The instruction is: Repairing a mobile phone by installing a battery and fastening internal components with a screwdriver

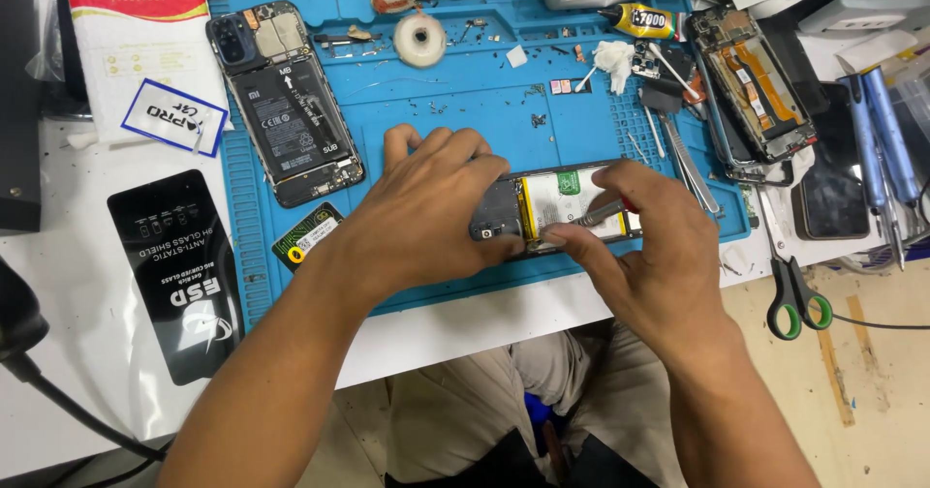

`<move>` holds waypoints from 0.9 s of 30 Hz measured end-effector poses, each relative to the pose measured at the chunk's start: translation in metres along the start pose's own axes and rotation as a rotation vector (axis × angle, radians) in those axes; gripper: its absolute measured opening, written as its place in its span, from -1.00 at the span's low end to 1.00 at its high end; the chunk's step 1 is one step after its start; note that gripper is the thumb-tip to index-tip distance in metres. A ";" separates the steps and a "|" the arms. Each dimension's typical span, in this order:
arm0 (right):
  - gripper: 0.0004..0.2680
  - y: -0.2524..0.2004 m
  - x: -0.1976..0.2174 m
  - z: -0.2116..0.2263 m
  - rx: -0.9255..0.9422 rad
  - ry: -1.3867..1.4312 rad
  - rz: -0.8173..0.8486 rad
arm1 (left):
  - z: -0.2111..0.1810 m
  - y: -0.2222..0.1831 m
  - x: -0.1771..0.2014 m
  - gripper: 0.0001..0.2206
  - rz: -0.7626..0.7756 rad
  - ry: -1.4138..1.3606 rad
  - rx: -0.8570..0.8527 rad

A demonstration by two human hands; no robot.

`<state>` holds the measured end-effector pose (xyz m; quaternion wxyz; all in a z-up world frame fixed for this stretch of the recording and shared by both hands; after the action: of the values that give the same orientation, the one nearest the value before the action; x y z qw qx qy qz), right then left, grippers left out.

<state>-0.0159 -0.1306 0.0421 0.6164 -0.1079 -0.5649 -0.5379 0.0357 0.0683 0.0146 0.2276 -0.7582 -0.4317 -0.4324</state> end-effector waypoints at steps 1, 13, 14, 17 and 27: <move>-0.63 0.002 0.006 0.008 -0.003 -0.005 -0.003 | 0.003 0.002 -0.007 -0.52 0.001 0.000 -0.007; -0.66 0.003 -0.001 0.016 -0.088 0.569 0.129 | -0.013 0.001 0.002 -0.85 -0.409 -0.090 -0.253; -0.68 0.002 -0.001 0.011 -0.054 0.314 0.059 | -0.013 0.001 0.001 -0.86 -0.406 -0.098 -0.269; -0.66 0.006 0.004 0.013 -0.019 0.022 -0.024 | -0.016 0.003 0.001 -0.85 -0.380 -0.108 -0.289; -0.60 0.007 0.004 0.015 0.080 0.008 -0.033 | -0.018 0.004 0.002 -0.91 -0.391 -0.161 -0.315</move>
<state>-0.0199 -0.1188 0.0535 0.6136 -0.0715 -0.5850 -0.5255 0.0315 0.0548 0.0260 -0.0163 -0.7183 -0.5141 -0.4685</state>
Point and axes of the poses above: each hand's wrist, its own y-axis towards the middle knuckle, its own x-axis out of the back of the hand, z = x × y, the point moved 4 cm from there along y, towards the middle knuckle, and after that the axes turned 5 degrees about x, right-handed, at the moved point
